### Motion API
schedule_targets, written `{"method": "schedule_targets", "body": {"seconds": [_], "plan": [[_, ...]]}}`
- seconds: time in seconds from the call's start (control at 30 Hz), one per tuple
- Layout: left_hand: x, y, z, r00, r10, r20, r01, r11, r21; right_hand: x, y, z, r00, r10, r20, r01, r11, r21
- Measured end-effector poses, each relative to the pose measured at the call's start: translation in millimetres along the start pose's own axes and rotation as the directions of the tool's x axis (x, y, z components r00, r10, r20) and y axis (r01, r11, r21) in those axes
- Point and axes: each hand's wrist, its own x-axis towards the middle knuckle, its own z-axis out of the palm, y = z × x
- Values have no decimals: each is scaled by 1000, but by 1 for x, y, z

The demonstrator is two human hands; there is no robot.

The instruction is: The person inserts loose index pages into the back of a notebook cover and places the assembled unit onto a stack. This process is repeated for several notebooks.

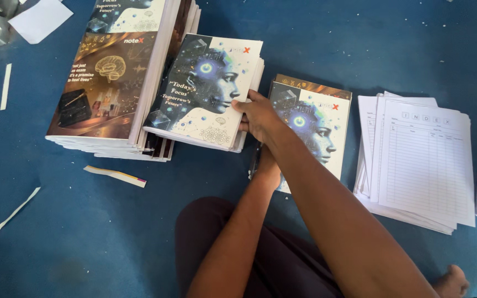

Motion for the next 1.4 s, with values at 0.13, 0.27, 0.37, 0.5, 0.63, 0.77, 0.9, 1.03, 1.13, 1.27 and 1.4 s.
{"method": "schedule_targets", "body": {"seconds": [0.13, 0.27, 0.37, 0.5, 0.63, 0.77, 0.9, 1.03, 1.13, 1.27, 1.4], "plan": [[-10, 11, 3, 1000, -6, 7, 6, 997, -76, -6, -3, 7, 997, -79, -4, 78, 992, -101], [-22, 29, 10, 998, 62, 30, -61, 998, -31, -21, -18, 20, 981, -183, -70, 132, 882, -453], [-31, 40, 14, 998, 55, 31, -53, 996, -69, -26, -29, 22, 976, -186, -110, 58, 714, -698], [-33, 51, 19, 999, 34, 10, -32, 993, -117, -18, -22, 18, 941, -334, -59, 101, 440, -892], [-36, 53, 18, 1000, -16, 23, 20, 982, -190, 0, -9, 7, 921, -389, -30, 135, 390, -911], [-36, 57, 20, 1000, -14, -18, 14, 1000, -21, 8, -3, -4, 902, -432, 18, 199, 377, -905], [-35, 60, 22, 998, -65, -16, 63, 995, -82, 10, 1, -3, 925, -380, 11, 155, 352, -923], [-42, 67, 22, 999, -34, 15, 35, 997, -70, 0, -6, 2, 885, -453, 104, 267, 312, -912], [-43, 72, 21, 993, -114, -26, 114, 993, -11, -20, -20, 1, 984, -178, -20, 97, 624, -775], [-35, 63, 19, 992, -126, -8, 126, 992, -17, -41, -45, -3, 975, -215, -61, 110, 698, -708], [-20, 48, 14, 989, -144, 18, 144, 988, -47, -59, -61, -37, 940, -339, 21, 275, 724, -633]]}}
